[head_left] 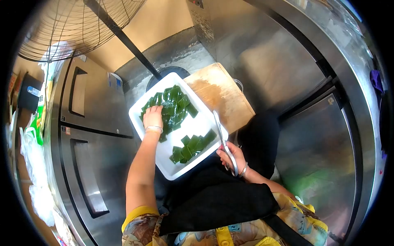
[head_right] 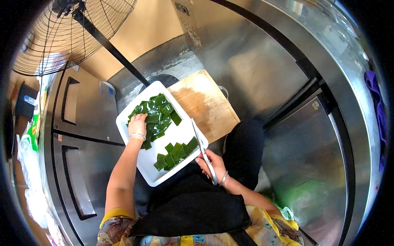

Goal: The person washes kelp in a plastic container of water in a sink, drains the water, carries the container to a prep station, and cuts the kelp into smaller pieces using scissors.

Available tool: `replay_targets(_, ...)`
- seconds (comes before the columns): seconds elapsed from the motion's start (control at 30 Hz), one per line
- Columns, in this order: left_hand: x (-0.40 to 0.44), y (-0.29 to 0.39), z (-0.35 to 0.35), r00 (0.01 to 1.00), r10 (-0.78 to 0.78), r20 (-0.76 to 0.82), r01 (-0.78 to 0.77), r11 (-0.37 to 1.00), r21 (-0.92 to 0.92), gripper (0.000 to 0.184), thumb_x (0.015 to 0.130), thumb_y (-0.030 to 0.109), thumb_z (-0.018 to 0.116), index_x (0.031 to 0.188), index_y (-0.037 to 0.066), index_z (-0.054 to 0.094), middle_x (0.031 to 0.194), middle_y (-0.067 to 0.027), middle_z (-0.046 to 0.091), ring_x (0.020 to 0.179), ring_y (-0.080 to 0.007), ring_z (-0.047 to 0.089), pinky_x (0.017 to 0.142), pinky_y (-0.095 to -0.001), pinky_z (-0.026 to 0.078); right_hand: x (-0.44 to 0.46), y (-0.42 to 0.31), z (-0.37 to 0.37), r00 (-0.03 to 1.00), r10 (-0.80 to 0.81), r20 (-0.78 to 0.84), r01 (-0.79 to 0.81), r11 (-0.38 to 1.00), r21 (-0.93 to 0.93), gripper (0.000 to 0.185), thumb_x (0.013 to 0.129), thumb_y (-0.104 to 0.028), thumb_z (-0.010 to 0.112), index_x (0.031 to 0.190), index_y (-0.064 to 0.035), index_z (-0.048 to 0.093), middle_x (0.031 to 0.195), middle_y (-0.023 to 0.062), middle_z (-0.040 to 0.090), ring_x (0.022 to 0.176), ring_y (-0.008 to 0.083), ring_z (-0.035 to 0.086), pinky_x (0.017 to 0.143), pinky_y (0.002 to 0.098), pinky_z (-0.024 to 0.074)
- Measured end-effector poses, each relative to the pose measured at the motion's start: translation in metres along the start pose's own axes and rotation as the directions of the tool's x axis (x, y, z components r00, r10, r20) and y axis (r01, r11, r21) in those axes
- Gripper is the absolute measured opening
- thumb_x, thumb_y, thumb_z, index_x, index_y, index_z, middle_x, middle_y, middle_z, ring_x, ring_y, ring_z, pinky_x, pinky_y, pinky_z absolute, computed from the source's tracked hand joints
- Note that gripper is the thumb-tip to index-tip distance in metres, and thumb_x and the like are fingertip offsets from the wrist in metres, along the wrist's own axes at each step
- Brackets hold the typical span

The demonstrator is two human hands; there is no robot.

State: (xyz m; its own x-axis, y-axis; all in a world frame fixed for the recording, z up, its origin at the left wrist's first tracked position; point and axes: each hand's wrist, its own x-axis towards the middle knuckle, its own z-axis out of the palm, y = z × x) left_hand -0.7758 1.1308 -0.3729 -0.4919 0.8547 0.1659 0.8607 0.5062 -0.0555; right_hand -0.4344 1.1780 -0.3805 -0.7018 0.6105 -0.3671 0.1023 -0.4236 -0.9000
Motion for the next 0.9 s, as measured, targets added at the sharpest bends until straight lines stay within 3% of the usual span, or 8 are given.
replay_targets(0.17,0.013,-0.005,-0.01,0.991,0.01,0.133,-0.018,0.998,0.058,0.028,0.074,0.013,0.065,0.102,0.018,0.065,0.104,-0.0024,0.061,0.099,-0.0238,0.056,0.082,-0.0369,0.047,-0.001,-0.002,0.001,1.0,0.014,-0.011,-0.014,1.0,-0.02,0.018,0.086,-0.018,0.064,0.095,-0.0055,0.056,0.071,-0.0025,0.054,0.056,0.0033,0.048,0.048,0.0183,0.0418)
replay_targets(0.4,0.014,-0.028,-0.009,0.986,-0.069,0.15,0.124,0.908,-0.4,0.017,0.077,0.013,0.067,0.094,0.011,0.066,0.085,-0.0059,0.066,0.078,-0.0235,0.063,0.073,-0.0324,0.051,-0.002,0.005,0.001,0.999,-0.05,-0.014,0.048,0.994,-0.099,0.017,0.086,-0.018,0.064,0.095,-0.0057,0.056,0.069,-0.0022,0.054,0.055,0.0037,0.048,0.047,0.0188,0.0413)
replay_targets(0.47,0.009,-0.026,-0.012,0.804,-0.227,0.55,0.583,0.116,-0.804,0.017,0.084,0.015,0.065,0.097,0.005,0.063,0.084,-0.0043,0.066,0.075,-0.0163,0.062,0.071,-0.0259,0.05,-0.008,0.007,0.002,0.998,-0.063,0.022,0.065,0.992,-0.112,0.017,0.087,-0.018,0.064,0.095,-0.0059,0.055,0.068,-0.0023,0.054,0.054,0.0038,0.048,0.047,0.0188,0.0412)
replay_targets(0.5,0.0,-0.023,-0.024,0.797,-0.157,0.583,0.578,-0.08,-0.812,0.02,0.088,0.015,0.062,0.101,0.001,0.06,0.087,-0.0046,0.064,0.078,-0.0119,0.06,0.072,-0.0229,0.05,-0.01,0.008,0.001,0.996,-0.069,0.058,0.076,0.99,-0.115,0.017,0.087,-0.019,0.063,0.095,-0.0061,0.055,0.068,-0.0023,0.054,0.053,0.0038,0.048,0.047,0.0188,0.041)
replay_targets(0.67,-0.056,0.003,-0.074,0.851,-0.045,0.523,0.427,-0.521,-0.739,0.025,0.087,0.005,0.059,0.11,0.001,0.053,0.107,-0.0147,0.059,0.1,-0.0245,0.059,0.088,-0.0349,0.05,-0.033,-0.009,0.012,0.965,-0.006,0.262,0.058,0.979,-0.194,0.021,0.086,-0.019,0.066,0.098,-0.0054,0.055,0.072,-0.0015,0.055,0.062,0.0037,0.051,0.056,0.0192,0.0443)
replay_targets(0.77,-0.081,0.018,-0.089,0.888,0.01,0.459,0.214,-0.894,-0.394,0.055,0.08,-0.012,0.046,0.129,0.0,0.024,0.127,-0.0278,0.04,0.118,-0.0428,0.047,0.1,-0.0505,0.042,-0.035,-0.014,0.023,0.904,-0.049,0.424,0.146,0.969,-0.198,0.028,0.085,-0.022,0.068,0.102,-0.0037,0.056,0.076,-0.0006,0.056,0.066,0.0047,0.051,0.059,0.0201,0.0447)
replay_targets(0.87,-0.102,0.026,-0.089,0.902,-0.004,0.431,0.163,-0.923,-0.349,0.055,0.075,-0.015,0.045,0.126,-0.001,0.03,0.124,-0.025,0.044,0.116,-0.0412,0.049,0.098,-0.0477,0.045,-0.035,-0.024,0.033,0.868,-0.017,0.496,0.174,0.946,-0.273,0.027,0.087,-0.021,0.065,0.106,-0.0045,0.054,0.082,-0.0011,0.052,0.071,0.0057,0.051,0.065,0.0202,0.045)
replay_targets(0.9,-0.106,0.029,-0.089,0.885,-0.019,0.466,0.195,-0.892,-0.408,0.046,0.075,-0.014,0.044,0.119,0.0,0.042,0.115,-0.0187,0.053,0.107,-0.0335,0.055,0.092,-0.0423,0.049,-0.035,-0.024,0.036,0.868,-0.013,0.496,0.174,0.944,-0.28,0.027,0.087,-0.021,0.065,0.106,-0.0045,0.054,0.082,-0.0011,0.052,0.071,0.0057,0.051,0.065,0.0202,0.045)
